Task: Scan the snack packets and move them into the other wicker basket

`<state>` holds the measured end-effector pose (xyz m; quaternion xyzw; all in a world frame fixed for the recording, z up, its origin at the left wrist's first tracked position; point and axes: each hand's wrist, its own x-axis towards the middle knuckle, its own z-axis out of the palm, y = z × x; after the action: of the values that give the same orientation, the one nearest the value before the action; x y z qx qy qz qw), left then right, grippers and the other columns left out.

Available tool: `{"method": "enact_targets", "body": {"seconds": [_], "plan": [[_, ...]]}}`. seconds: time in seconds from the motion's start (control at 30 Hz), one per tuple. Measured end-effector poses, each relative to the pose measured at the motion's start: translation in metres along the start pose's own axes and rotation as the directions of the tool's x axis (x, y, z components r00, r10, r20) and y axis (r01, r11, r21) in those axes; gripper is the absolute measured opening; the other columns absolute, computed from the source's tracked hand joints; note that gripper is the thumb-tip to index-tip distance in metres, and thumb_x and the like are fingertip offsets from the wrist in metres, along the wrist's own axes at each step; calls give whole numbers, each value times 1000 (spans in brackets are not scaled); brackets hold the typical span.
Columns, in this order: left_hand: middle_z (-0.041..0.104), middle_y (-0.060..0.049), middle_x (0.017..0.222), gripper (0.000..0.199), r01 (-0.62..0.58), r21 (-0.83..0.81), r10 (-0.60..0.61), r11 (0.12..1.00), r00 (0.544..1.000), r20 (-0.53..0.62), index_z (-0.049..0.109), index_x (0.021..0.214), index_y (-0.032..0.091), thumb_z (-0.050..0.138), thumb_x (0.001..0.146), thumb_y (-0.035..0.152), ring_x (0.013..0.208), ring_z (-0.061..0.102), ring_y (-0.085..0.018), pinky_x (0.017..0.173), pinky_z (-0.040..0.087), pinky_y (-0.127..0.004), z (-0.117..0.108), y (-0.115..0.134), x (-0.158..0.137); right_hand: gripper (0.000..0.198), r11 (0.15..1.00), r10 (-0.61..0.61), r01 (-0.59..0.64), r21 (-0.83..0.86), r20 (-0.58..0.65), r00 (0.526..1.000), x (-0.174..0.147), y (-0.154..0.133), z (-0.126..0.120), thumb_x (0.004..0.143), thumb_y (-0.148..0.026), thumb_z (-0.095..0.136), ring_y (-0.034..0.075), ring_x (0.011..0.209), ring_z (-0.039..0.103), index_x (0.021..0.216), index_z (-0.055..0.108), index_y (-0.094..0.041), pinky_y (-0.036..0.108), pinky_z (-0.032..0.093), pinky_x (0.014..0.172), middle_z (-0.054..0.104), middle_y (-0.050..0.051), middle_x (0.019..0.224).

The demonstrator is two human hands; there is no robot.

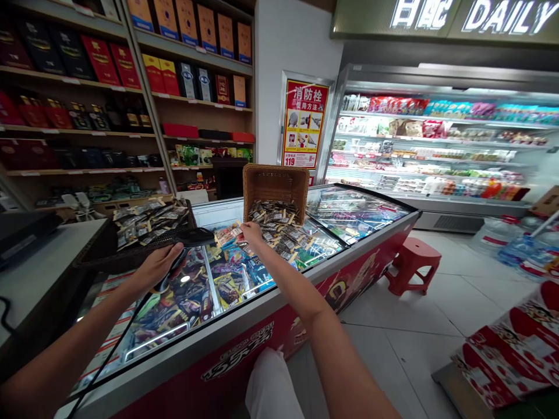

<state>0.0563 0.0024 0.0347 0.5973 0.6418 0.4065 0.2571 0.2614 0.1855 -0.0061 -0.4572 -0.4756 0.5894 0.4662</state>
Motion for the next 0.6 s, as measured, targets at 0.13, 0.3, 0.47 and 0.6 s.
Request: {"method": "enact_targets", "body": {"seconds": [0.13, 0.3, 0.47, 0.6], "plan": [[56, -2, 49, 75, -4, -17, 4, 1000, 1000, 15, 58, 66, 24, 50, 76, 98, 45, 50, -17, 51, 41, -30, -5, 4, -7, 18, 1000, -5, 5, -14, 8, 1000, 0, -2, -12, 105, -12, 57, 13, 54, 65, 91, 66, -17, 23, 58, 59, 64, 0, 62], [57, -1, 53, 70, -33, -25, 34, 999, 999, 38, 61, 68, 22, 58, 78, 92, 49, 51, -17, 53, 43, -29, -12, 5, -16, 21, 998, -26, 26, -49, -2, 1000, 1, -6, -26, 106, -14, 56, 14, 56, 65, 89, 66, -18, 24, 59, 61, 64, 1, 63], [57, -1, 50, 70, -25, 20, 23, 1000, 996, 88, 60, 65, 23, 51, 82, 91, 47, 51, -17, 52, 42, -29, -7, 3, -15, 21, 998, -47, 47, -34, -17, 999, 3, -9, -32, 105, -15, 60, 13, 54, 64, 85, 65, -18, 24, 58, 59, 63, -1, 62], [56, -2, 47, 71, -32, 47, 27, 998, 993, 114, 58, 61, 24, 50, 81, 92, 45, 49, -17, 52, 40, -29, -2, 6, -13, 20, 999, -43, 43, -21, -35, 998, 6, -4, -32, 104, -15, 61, 13, 52, 63, 85, 63, -19, 23, 57, 57, 60, -3, 58]]}}
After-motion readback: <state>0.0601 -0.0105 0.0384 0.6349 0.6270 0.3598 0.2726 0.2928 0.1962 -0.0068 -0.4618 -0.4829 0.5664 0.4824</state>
